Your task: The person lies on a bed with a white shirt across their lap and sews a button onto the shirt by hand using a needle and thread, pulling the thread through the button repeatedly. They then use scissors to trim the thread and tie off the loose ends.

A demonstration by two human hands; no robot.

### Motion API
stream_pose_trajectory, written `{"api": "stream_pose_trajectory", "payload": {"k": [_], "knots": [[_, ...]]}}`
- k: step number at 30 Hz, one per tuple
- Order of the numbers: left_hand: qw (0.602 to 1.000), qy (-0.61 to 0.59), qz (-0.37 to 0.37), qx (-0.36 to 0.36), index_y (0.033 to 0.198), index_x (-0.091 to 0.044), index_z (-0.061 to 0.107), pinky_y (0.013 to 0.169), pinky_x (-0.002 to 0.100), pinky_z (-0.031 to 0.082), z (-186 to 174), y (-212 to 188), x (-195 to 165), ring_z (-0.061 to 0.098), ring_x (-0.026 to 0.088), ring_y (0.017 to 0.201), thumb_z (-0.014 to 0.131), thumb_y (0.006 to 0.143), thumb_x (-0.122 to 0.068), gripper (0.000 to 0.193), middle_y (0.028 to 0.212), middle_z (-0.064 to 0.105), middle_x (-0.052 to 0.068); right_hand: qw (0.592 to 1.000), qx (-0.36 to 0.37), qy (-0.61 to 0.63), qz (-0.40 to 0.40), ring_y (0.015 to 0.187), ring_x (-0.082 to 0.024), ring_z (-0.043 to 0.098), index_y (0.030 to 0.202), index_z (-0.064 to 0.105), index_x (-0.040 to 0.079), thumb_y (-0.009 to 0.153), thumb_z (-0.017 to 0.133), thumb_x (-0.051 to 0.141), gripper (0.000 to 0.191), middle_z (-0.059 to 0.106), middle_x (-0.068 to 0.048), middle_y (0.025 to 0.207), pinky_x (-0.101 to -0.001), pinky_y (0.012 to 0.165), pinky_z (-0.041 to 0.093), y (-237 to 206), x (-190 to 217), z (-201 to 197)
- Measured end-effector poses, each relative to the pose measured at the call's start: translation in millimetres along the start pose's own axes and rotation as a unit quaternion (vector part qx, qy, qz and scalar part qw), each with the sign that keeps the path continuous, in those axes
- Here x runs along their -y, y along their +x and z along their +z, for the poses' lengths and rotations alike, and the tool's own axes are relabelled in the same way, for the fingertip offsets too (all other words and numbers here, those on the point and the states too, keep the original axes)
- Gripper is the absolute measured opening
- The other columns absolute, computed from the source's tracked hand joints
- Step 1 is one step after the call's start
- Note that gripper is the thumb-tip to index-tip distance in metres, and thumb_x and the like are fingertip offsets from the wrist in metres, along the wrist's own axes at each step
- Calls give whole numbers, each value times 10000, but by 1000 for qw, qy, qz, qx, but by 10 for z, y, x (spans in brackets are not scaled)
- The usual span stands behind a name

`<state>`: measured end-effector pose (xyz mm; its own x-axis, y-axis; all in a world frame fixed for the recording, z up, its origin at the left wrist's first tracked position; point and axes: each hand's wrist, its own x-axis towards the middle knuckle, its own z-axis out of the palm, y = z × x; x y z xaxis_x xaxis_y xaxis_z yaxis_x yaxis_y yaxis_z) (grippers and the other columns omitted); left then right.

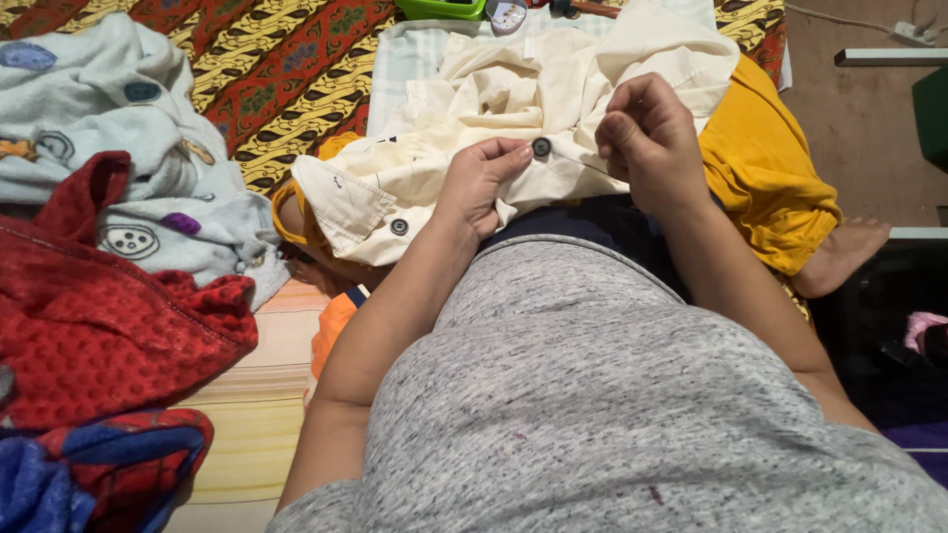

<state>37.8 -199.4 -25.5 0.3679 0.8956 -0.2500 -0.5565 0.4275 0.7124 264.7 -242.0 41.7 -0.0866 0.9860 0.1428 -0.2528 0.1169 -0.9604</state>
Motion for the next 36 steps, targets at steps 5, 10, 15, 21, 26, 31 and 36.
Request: {"api": "stream_pose_trajectory", "payload": {"k": [5, 10, 15, 21, 26, 31, 36], "knots": [[1000, -26, -8, 2, 965, 46, 707, 767, 334, 617, 42, -31, -32, 714, 172, 805, 728, 890, -17, 100, 907, 741, 110, 973, 60, -224, 0, 746, -74, 587, 1082, 570, 50, 1061, 634, 53, 67, 620, -15, 853, -225, 639, 464, -14, 59, 7], [1000, 6, 17, 8, 983, 40, 718, 793, 277, 572, 33, -6, 5, 684, 134, 831, 740, 914, 2, 82, 932, 737, 89, 893, 62, -437, -90, 762, -182, 600, 1067, 639, 35, 989, 714, 46, 109, 600, -63, 861, -303, 683, 508, -49, 81, 113], [999, 33, 19, 3, 969, 11, 726, 801, 277, 571, 39, -7, 18, 681, 123, 847, 738, 905, -9, 68, 929, 740, 67, 859, 65, -464, -209, 847, -251, 671, 1056, 668, 48, 949, 721, 8, 125, 607, -96, 964, -353, 744, 544, -82, 85, 225], [999, 42, 25, 2, 961, -3, 723, 803, 267, 554, 66, -8, 14, 667, 115, 849, 742, 896, -16, 69, 922, 734, 56, 851, 53, -489, -183, 758, -233, 653, 1026, 736, 75, 936, 738, 15, 108, 594, -95, 884, -350, 686, 526, -100, 110, 240], [998, 45, 37, -3, 966, -3, 719, 791, 249, 540, 64, 1, 17, 659, 109, 841, 750, 897, -5, 76, 920, 729, 56, 845, 50, -498, -187, 747, -223, 654, 1038, 754, 86, 889, 747, 14, 166, 595, -87, 865, -348, 679, 531, -104, 107, 229], [998, 41, 38, -7, 963, 4, 718, 768, 247, 545, 73, -11, 14, 665, 112, 820, 748, 889, 7, 80, 911, 732, 64, 833, 47, -518, -191, 724, -238, 643, 1027, 770, 89, 887, 758, 34, 151, 595, -93, 839, -357, 665, 519, -113, 113, 229], [998, 44, 47, -10, 969, 10, 718, 749, 244, 544, 95, -23, 10, 663, 107, 811, 739, 896, 16, 77, 906, 730, 63, 829, 41, -523, -195, 703, -233, 647, 1020, 770, 81, 891, 753, 40, 135, 605, -95, 841, -357, 648, 520, -125, 127, 250]]}}
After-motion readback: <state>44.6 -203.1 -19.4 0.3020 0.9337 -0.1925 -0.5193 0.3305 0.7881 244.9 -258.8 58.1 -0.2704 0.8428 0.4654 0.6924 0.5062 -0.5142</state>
